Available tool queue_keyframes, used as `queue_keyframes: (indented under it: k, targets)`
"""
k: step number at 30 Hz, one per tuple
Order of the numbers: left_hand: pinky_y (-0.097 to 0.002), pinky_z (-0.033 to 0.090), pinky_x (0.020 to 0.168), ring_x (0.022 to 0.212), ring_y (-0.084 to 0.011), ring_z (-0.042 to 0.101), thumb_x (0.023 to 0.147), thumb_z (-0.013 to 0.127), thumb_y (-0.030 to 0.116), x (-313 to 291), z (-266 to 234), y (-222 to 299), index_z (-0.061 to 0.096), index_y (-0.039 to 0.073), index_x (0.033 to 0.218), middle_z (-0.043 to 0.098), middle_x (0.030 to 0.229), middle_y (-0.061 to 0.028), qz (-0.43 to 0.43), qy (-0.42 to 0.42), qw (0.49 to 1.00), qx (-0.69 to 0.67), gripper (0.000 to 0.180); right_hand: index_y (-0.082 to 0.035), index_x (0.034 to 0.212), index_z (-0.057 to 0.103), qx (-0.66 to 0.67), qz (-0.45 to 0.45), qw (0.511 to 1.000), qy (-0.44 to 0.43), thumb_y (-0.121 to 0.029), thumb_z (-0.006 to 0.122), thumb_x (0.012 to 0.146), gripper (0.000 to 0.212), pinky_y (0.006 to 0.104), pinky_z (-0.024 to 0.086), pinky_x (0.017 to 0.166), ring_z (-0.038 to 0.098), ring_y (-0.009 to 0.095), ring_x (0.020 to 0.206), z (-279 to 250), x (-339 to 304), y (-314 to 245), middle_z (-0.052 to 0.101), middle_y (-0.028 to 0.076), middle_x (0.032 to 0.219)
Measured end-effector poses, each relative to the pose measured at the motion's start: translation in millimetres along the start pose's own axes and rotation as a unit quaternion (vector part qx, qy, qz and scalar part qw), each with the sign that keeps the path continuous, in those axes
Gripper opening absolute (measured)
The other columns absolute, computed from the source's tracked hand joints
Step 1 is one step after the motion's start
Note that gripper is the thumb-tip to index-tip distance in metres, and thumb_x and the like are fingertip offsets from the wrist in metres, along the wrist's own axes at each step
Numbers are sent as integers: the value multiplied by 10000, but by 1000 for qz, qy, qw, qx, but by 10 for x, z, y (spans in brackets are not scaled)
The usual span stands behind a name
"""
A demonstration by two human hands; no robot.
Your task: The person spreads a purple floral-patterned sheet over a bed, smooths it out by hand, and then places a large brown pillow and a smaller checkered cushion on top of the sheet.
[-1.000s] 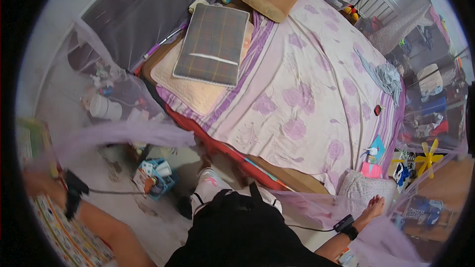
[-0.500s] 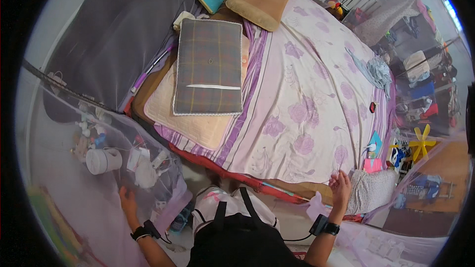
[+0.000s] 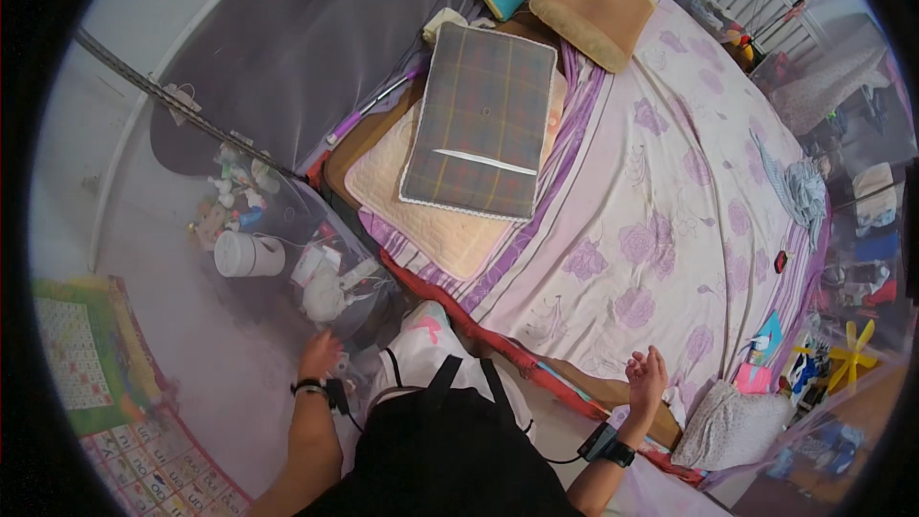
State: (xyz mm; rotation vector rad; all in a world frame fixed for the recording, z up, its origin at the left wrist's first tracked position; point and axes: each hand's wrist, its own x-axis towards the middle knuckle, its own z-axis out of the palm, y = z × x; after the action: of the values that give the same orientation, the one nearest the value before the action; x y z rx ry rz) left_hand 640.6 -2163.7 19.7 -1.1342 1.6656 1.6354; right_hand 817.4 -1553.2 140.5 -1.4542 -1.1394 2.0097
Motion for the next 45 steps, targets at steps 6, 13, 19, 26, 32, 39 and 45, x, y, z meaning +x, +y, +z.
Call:
queue_keyframes:
  k: [6,13,19,26,32,39,45]
  targets:
    - [-319,459,688,807,-171,562,828,541,302,588,1542,1449,484,65,1085,569,941,-65,105,-154,959,214,354,-27,1054,495,-16,-17,997,74,-175,489,870,236,246,459,563,519,121,613,-64,-110,49,540,50,692]
    - [-337,453,721,837,-278,575,666,703,270,1825,3079,2383,518,-25,965,590,877,-167,419,-45,868,262,459,-48,1030,489,-103,66,989,87,-152,481,866,195,237,455,516,531,121,583,628,-547,289,551,39,702]
    - [-380,437,798,945,-334,549,626,715,281,2066,3792,2636,489,-37,1071,587,966,-197,389,77,883,252,591,-46,1088,470,-199,113,972,57,-157,461,870,245,246,485,558,592,149,651,1201,-787,342,595,76,788]
    - [-324,412,826,951,-264,534,636,708,267,1100,4012,3423,514,-37,1088,570,1029,-143,397,-253,875,112,578,-23,1112,476,-241,97,966,-3,-189,467,872,292,241,465,618,576,125,714,1604,-630,342,597,54,831]
    - [-318,405,834,995,-235,507,707,661,192,972,2886,3552,419,-27,1190,527,1096,-130,182,-326,928,5,583,18,1143,432,-294,86,951,-42,-184,462,881,332,259,479,641,590,164,716,2159,-504,299,601,109,849]
    - [-307,425,771,885,-221,562,664,691,184,1986,2158,2986,508,0,1085,590,977,-111,191,-146,947,211,495,21,1138,447,-394,89,899,-167,-162,486,869,328,252,467,678,583,144,748,2451,-230,620,606,102,855]
    - [-334,414,792,943,-259,541,649,707,261,2090,2347,3075,507,-17,1069,565,1021,-152,296,-122,898,302,542,5,1109,480,-400,101,889,-199,-161,507,862,298,252,459,650,580,129,733,2623,-194,716,604,86,823]
